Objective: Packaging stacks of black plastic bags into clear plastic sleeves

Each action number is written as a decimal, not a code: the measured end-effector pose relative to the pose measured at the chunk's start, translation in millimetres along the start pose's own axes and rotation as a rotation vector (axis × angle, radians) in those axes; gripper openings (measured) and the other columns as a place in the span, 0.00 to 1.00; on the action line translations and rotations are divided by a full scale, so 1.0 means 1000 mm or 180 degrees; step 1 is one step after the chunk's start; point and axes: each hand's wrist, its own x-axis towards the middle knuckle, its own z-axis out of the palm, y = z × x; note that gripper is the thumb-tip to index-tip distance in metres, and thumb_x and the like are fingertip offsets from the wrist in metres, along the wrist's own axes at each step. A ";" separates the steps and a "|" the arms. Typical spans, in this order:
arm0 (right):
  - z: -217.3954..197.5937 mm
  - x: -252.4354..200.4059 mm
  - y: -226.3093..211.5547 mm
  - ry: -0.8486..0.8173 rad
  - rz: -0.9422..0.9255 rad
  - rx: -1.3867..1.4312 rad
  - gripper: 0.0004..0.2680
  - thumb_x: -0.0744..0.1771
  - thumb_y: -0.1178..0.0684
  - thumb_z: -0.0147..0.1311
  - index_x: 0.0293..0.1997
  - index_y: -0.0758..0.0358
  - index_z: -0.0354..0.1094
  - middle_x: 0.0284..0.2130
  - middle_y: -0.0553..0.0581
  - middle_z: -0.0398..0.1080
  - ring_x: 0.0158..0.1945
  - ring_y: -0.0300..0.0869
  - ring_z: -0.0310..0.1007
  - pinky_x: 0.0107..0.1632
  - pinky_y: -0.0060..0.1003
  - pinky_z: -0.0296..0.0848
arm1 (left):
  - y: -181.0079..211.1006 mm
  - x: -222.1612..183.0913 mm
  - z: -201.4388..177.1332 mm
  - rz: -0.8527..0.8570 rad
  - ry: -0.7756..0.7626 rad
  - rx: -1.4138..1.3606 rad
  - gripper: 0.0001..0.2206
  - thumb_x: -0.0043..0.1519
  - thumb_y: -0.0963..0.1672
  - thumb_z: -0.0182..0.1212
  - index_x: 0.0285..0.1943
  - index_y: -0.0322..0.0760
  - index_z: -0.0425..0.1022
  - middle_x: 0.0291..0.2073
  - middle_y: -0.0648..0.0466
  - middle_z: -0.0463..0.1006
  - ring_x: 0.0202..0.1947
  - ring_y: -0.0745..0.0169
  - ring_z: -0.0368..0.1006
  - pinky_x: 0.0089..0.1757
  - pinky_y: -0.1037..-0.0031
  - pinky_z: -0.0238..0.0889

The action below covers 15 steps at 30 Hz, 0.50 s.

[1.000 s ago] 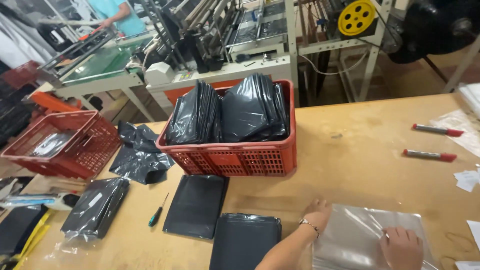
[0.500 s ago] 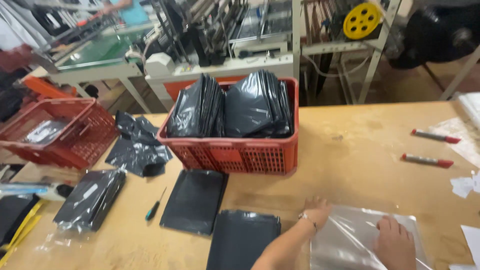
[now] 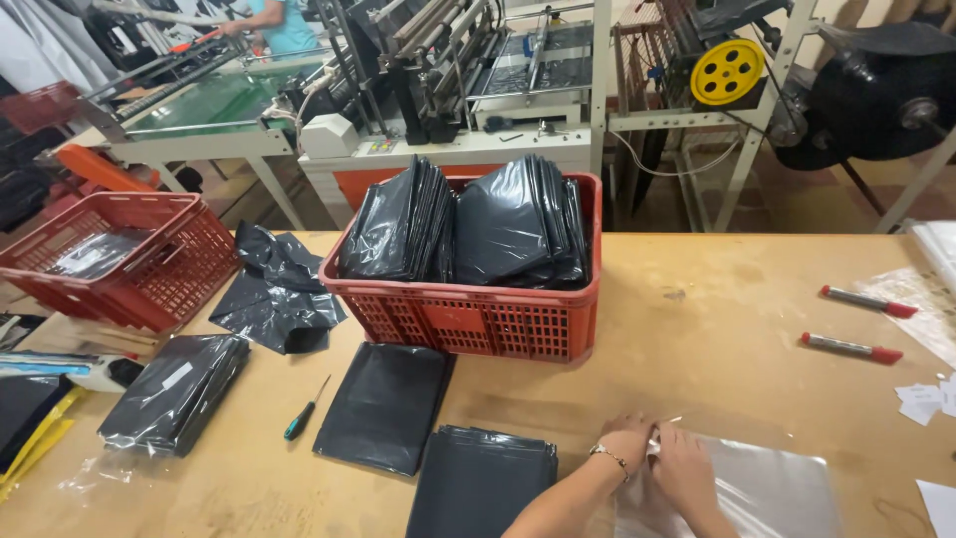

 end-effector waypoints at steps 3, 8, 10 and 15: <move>-0.007 0.015 0.000 -0.1277 0.0636 0.0999 0.12 0.64 0.44 0.49 0.50 0.47 0.63 0.44 0.52 0.75 0.54 0.50 0.72 0.55 0.48 0.70 | -0.008 -0.002 0.009 -0.0114 0.0463 -0.0967 0.06 0.62 0.38 0.51 0.47 0.35 0.69 0.48 0.41 0.71 0.40 0.33 0.72 0.43 0.51 0.65; 0.005 0.023 -0.001 -0.1514 0.1037 0.1415 0.09 0.64 0.46 0.50 0.46 0.48 0.64 0.44 0.56 0.78 0.47 0.58 0.77 0.44 0.53 0.73 | -0.015 0.007 0.027 -0.0515 0.0771 -0.1556 0.10 0.61 0.44 0.49 0.47 0.44 0.75 0.47 0.47 0.77 0.49 0.44 0.71 0.51 0.59 0.63; 0.002 0.027 -0.003 -0.1625 0.1068 0.1559 0.08 0.63 0.49 0.48 0.44 0.50 0.63 0.41 0.58 0.80 0.44 0.61 0.77 0.43 0.52 0.72 | -0.018 0.004 0.029 -0.0641 0.0914 -0.1695 0.10 0.60 0.45 0.50 0.45 0.46 0.76 0.45 0.46 0.78 0.47 0.42 0.72 0.48 0.57 0.65; 0.038 0.032 0.010 -0.1981 0.1524 0.2025 0.20 0.59 0.47 0.53 0.59 0.40 0.72 0.47 0.49 0.83 0.55 0.44 0.81 0.56 0.39 0.74 | -0.023 -0.013 0.026 -0.0543 0.0844 -0.2627 0.13 0.55 0.43 0.55 0.48 0.50 0.76 0.43 0.59 0.81 0.45 0.63 0.76 0.47 0.74 0.67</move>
